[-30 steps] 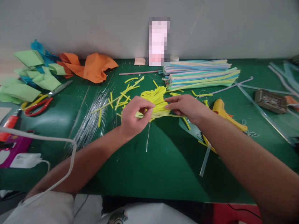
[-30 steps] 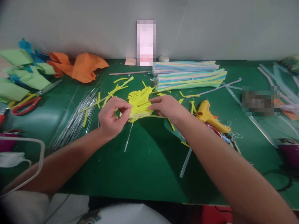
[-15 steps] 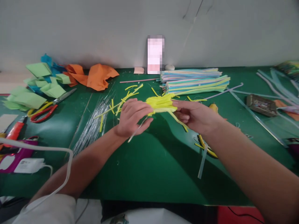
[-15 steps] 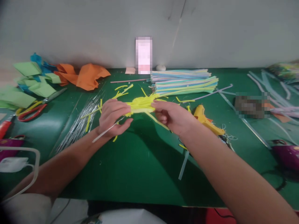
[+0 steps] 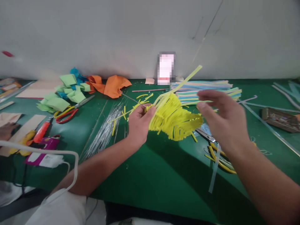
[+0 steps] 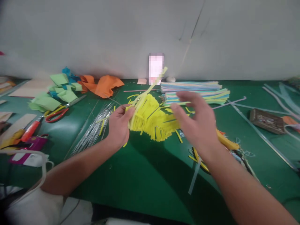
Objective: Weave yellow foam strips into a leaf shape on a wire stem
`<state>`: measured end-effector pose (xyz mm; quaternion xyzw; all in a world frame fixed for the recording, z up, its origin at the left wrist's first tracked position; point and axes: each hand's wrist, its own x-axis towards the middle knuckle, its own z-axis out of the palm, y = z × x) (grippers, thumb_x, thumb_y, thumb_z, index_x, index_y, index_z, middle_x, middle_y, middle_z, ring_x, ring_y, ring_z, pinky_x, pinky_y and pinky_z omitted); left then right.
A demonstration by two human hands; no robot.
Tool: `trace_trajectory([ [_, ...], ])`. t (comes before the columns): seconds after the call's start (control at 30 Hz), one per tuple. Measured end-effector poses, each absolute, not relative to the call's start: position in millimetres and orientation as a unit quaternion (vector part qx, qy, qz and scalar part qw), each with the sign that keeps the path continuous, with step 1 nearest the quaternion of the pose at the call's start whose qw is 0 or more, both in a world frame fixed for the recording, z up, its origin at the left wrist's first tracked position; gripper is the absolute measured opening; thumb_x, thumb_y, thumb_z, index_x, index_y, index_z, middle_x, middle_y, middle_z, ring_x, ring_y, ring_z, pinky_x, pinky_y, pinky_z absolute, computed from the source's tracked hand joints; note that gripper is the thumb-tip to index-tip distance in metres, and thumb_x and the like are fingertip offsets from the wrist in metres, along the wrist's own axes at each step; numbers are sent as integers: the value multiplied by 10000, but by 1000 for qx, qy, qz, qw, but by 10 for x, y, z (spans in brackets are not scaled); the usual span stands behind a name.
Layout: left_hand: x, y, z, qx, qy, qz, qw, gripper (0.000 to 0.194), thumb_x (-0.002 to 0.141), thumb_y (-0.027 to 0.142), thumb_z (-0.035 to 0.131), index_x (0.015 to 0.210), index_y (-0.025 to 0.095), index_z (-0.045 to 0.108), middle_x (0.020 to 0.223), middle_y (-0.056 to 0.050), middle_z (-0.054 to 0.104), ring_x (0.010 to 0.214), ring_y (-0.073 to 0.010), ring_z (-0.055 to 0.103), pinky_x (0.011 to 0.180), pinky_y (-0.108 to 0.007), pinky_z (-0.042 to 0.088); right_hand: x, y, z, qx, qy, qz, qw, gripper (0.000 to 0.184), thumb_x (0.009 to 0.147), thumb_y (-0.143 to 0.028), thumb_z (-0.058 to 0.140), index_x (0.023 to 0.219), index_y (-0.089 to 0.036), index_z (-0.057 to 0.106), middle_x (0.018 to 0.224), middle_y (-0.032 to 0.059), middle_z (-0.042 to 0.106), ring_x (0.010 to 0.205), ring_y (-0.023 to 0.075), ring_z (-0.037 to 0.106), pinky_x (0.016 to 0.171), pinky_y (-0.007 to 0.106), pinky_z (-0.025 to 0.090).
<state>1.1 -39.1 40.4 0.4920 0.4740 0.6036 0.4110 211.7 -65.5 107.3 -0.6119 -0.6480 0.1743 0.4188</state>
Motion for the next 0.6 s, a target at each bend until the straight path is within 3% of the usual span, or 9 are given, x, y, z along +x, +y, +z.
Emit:
trace_trajectory([
  [0.1, 129, -470, 269, 450, 481, 562, 500, 290, 830, 463, 668, 956, 206, 624, 777, 6, 635, 693, -111, 607, 631, -251, 515, 2021, -611, 978, -620, -678, 193, 345, 364, 839, -436, 623, 1136, -227, 655, 1043, 85, 715, 903, 251, 655, 797, 392, 482],
  [0.23, 168, -578, 186, 459, 511, 489, 538, 294, 813, 457, 674, 915, 183, 641, 845, -32, 700, 723, -138, 645, 650, -273, 530, 2011, -435, 787, -639, -706, 226, 207, 287, 881, -425, 528, 889, -195, 699, 766, 35, 683, 678, 185, 586, 617, 306, 397],
  [0.33, 38, -579, 269, 580, 535, 339, 512, 276, 791, 434, 700, 721, 170, 661, 793, -45, 707, 670, -143, 636, 602, -269, 503, 2091, -317, 607, -636, -708, 244, 189, 270, 870, -369, 523, 960, -192, 705, 881, 35, 717, 767, 191, 624, 661, 288, 417],
  [0.43, -136, -540, 416, 652, 550, 163, 496, 383, 871, 451, 586, 615, 178, 664, 606, -41, 663, 482, -130, 557, 481, -274, 429, 2132, -277, 435, -647, -710, 233, 155, 309, 881, -347, 488, 1016, -184, 714, 892, 50, 733, 765, 199, 642, 662, 289, 427],
  [0.53, -207, -469, 475, 742, 558, 166, 333, 394, 860, 421, 607, 544, 186, 607, 514, -21, 588, 443, -115, 473, 461, -267, 342, 2092, -299, 308, -645, -723, 215, 125, 357, 890, -343, 477, 1105, -179, 710, 998, 87, 745, 847, 232, 664, 688, 306, 446],
  [0.6, -177, -389, 417, 768, 542, 230, 251, 240, 839, 352, 643, 669, 182, 653, 600, -18, 625, 491, -109, 481, 497, -259, 351, 2047, -323, 248, -626, -742, 208, 120, 372, 898, -335, 477, 1155, -183, 699, 1104, 100, 726, 931, 248, 662, 729, 319, 456],
])
